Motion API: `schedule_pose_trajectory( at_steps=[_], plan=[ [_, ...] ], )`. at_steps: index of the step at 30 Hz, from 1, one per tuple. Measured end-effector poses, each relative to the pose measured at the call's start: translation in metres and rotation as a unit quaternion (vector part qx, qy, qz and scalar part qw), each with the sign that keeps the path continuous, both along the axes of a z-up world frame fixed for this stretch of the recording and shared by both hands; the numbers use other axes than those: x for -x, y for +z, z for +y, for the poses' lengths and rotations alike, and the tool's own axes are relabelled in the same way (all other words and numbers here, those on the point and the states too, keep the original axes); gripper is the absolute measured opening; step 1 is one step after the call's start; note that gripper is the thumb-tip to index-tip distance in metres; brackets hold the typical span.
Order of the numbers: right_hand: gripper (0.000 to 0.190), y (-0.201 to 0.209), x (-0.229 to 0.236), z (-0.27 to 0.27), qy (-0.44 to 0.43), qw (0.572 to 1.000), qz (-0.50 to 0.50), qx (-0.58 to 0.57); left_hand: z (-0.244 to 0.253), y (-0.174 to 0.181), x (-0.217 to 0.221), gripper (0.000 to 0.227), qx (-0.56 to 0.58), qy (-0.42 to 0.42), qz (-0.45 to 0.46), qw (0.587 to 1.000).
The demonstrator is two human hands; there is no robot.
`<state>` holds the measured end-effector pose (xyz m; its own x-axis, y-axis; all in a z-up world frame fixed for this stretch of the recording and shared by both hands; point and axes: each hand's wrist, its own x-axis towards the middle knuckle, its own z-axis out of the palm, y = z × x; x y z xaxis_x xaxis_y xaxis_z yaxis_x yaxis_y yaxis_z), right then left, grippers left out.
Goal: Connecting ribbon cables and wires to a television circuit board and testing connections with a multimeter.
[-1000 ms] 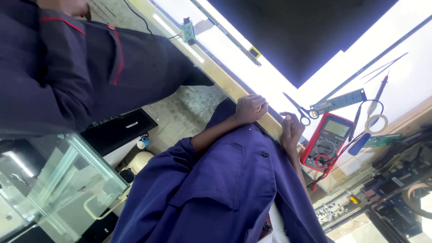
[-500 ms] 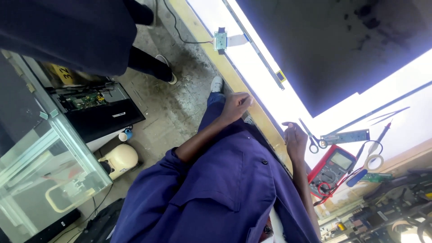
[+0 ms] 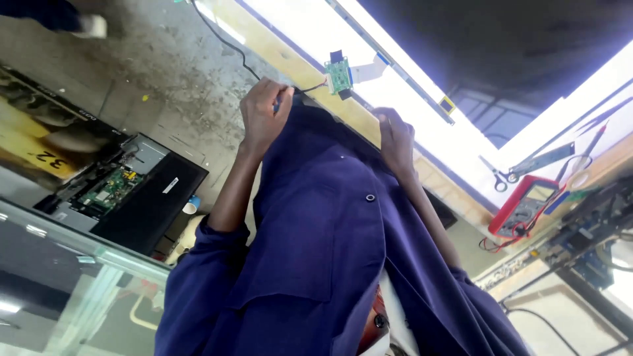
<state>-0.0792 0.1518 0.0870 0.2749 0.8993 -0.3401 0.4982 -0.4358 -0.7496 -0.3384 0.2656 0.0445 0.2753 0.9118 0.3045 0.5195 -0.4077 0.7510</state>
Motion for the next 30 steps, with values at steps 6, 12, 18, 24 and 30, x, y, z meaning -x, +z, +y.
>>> schedule_pose_trajectory(
  at_steps=[6,12,18,24,30],
  plan=[
    [0.014,-0.021,0.04,0.039,-0.096,0.995,-0.033,-0.017,0.034,0.0,-0.012,0.016,0.057,-0.173,0.067,0.981],
    [0.009,-0.025,0.053,0.04,-0.141,0.99,-0.012,0.001,0.039,-0.007,-0.027,0.016,0.111,-0.223,0.128,0.96],
    [0.009,-0.032,0.049,0.04,-0.124,0.991,-0.003,-0.041,0.036,-0.012,-0.033,0.01,0.118,-0.224,0.155,0.955],
    [0.007,-0.037,0.043,0.037,-0.117,0.991,-0.024,-0.063,0.024,-0.003,-0.039,0.012,0.142,-0.215,0.171,0.951],
    [0.014,-0.047,0.041,0.027,-0.063,0.986,-0.089,-0.13,0.012,-0.005,-0.04,0.011,0.175,-0.206,0.165,0.948]
  ],
)
